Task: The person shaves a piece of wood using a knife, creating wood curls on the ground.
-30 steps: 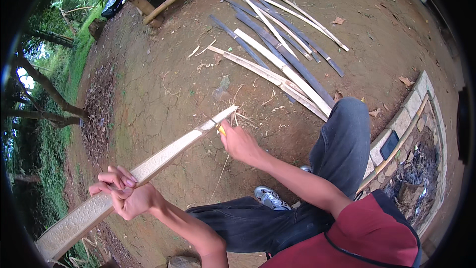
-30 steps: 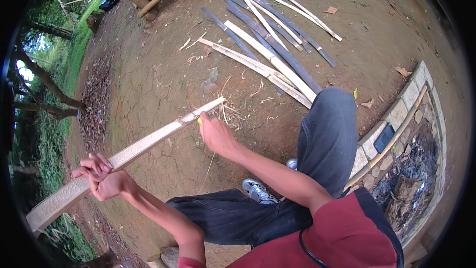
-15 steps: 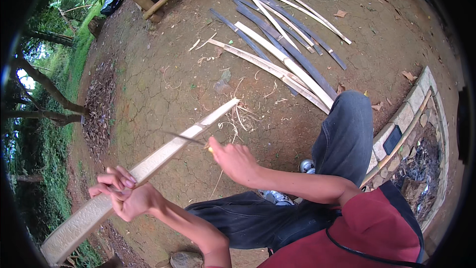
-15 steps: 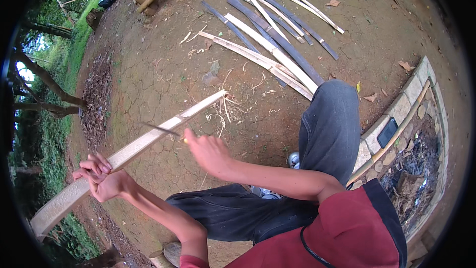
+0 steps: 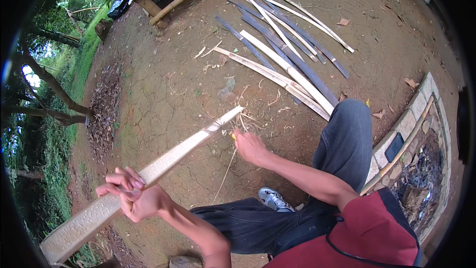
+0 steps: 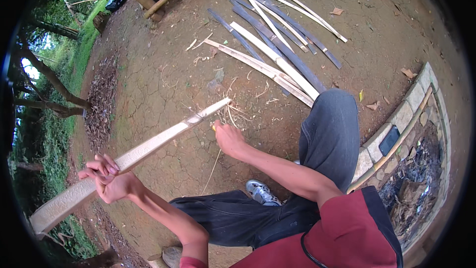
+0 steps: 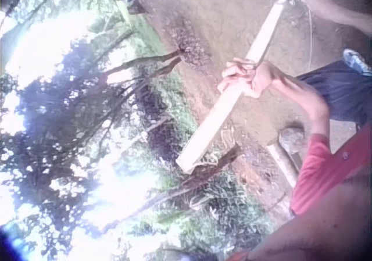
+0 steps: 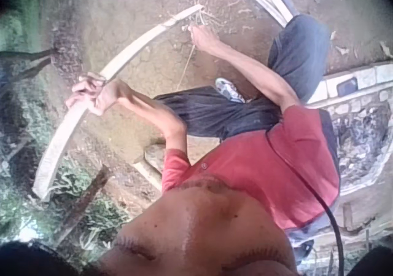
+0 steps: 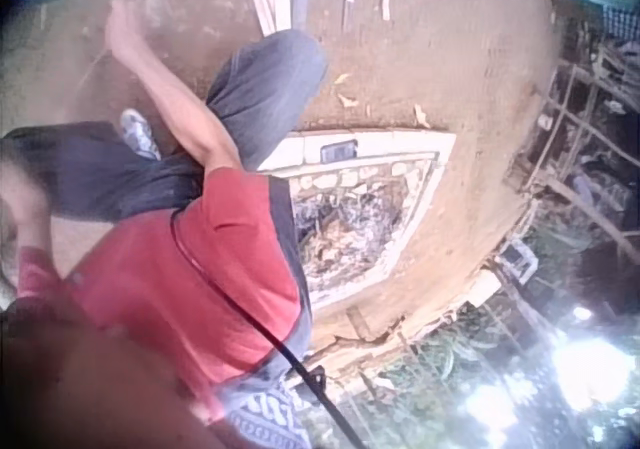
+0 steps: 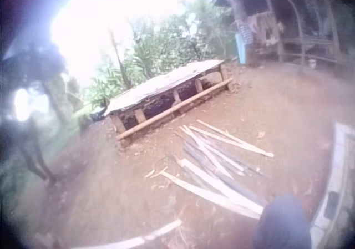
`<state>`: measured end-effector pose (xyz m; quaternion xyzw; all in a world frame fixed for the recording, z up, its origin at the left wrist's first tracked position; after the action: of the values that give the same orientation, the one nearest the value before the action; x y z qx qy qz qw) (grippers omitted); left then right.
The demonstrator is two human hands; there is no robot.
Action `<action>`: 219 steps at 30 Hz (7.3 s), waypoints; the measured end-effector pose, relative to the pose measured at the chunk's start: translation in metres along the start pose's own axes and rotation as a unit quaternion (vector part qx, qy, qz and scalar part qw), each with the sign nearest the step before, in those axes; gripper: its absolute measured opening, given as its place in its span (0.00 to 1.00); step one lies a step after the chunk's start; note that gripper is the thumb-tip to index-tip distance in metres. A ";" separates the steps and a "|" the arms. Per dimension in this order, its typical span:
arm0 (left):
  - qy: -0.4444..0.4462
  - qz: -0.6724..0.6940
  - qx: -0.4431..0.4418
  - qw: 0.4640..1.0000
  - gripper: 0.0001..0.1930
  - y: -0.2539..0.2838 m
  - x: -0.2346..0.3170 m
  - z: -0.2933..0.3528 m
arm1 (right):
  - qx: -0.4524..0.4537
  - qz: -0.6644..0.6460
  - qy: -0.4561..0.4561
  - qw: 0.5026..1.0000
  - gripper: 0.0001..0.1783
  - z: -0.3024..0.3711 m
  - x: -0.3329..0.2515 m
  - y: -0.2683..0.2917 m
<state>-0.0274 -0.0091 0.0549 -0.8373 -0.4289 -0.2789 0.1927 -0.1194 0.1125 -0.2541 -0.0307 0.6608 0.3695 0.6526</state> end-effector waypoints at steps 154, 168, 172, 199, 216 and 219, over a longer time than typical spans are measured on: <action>0.122 0.014 0.010 0.992 0.25 0.005 -0.024 -0.015 | -0.015 -0.062 0.031 0.998 0.11 -0.006 -0.040 0.018; 0.153 0.048 0.054 0.986 0.15 0.012 -0.017 -0.014 | -0.082 -0.044 0.008 0.996 0.09 0.006 -0.052 0.011; 0.137 0.034 0.056 0.988 0.13 0.009 -0.015 -0.011 | -0.047 -0.025 0.030 0.998 0.09 0.007 -0.057 0.019; 0.138 0.054 0.040 0.988 0.08 0.013 -0.015 -0.009 | -0.079 0.008 0.005 0.997 0.11 -0.006 -0.042 0.001; 0.120 0.037 0.058 0.990 0.13 0.003 -0.009 -0.003 | -0.071 -0.048 -0.043 0.995 0.14 0.001 -0.005 0.000; 0.119 0.047 0.044 0.991 0.13 0.010 -0.009 -0.003 | -0.090 -0.029 -0.017 0.995 0.11 -0.001 -0.028 0.013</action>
<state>-0.0245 -0.0218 0.0506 -0.8080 -0.3750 -0.3481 0.2920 -0.1229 0.1095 -0.2233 -0.1016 0.6129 0.4089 0.6685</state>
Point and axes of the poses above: each hand's wrist, its own z-axis away from the middle knuckle, its own y-axis out of the back of the hand, x = y × z, the point moved 6 cm from there along -z, towards the middle knuckle, and after that the axes turned 11 degrees about -z, right-handed, at the moved point
